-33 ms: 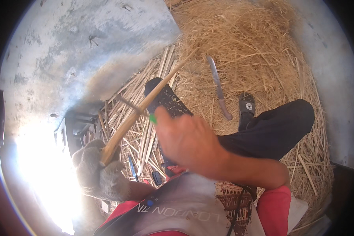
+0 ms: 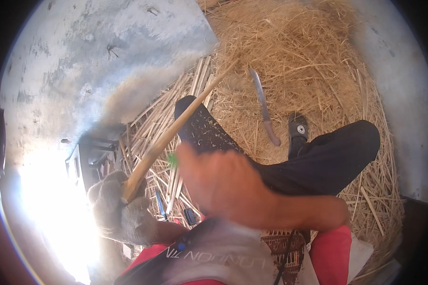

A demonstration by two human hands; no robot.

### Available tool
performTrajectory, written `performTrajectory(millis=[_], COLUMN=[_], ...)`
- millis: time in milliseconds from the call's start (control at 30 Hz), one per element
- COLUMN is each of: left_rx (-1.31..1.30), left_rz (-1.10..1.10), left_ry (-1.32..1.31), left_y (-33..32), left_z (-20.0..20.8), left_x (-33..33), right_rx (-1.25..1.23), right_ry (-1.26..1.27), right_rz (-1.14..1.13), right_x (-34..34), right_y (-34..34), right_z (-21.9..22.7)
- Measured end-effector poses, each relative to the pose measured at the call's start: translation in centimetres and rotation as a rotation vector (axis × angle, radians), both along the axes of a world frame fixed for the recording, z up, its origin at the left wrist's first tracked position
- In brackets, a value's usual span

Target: The person sits cross-legged on a straw-covered floor and uses a green-handled knife to shave a long bamboo stick. They hold the stick with a gloved left hand and repeatedly scrape the surface with the knife in their right hand, producing wood shavings.

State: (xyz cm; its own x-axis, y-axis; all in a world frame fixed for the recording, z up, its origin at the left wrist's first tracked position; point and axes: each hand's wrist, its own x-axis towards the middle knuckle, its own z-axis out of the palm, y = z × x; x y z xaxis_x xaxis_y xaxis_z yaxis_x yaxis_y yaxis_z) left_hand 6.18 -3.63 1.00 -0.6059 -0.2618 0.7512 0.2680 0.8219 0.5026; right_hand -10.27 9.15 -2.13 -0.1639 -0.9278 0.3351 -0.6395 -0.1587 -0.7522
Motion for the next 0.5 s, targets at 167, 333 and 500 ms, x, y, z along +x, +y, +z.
performTrajectory(millis=[167,333,500], left_rx=[0.128,0.270,0.302], left_rz=[0.422,0.497,0.494], left_ry=[-0.036,0.221,0.247], left_y=[3.1,3.1,3.4], left_z=[0.0,-2.0,-1.5], left_x=[2.1,-0.2,-1.0], right_rx=[-0.082,0.078,0.134], right_ry=[-0.024,0.089,0.074], right_rz=[-0.145,-0.114,-0.319], right_x=[0.7,0.7,-1.4], right_y=[-1.9,-1.3,-2.9], right_z=[-2.0,0.2,-4.3])
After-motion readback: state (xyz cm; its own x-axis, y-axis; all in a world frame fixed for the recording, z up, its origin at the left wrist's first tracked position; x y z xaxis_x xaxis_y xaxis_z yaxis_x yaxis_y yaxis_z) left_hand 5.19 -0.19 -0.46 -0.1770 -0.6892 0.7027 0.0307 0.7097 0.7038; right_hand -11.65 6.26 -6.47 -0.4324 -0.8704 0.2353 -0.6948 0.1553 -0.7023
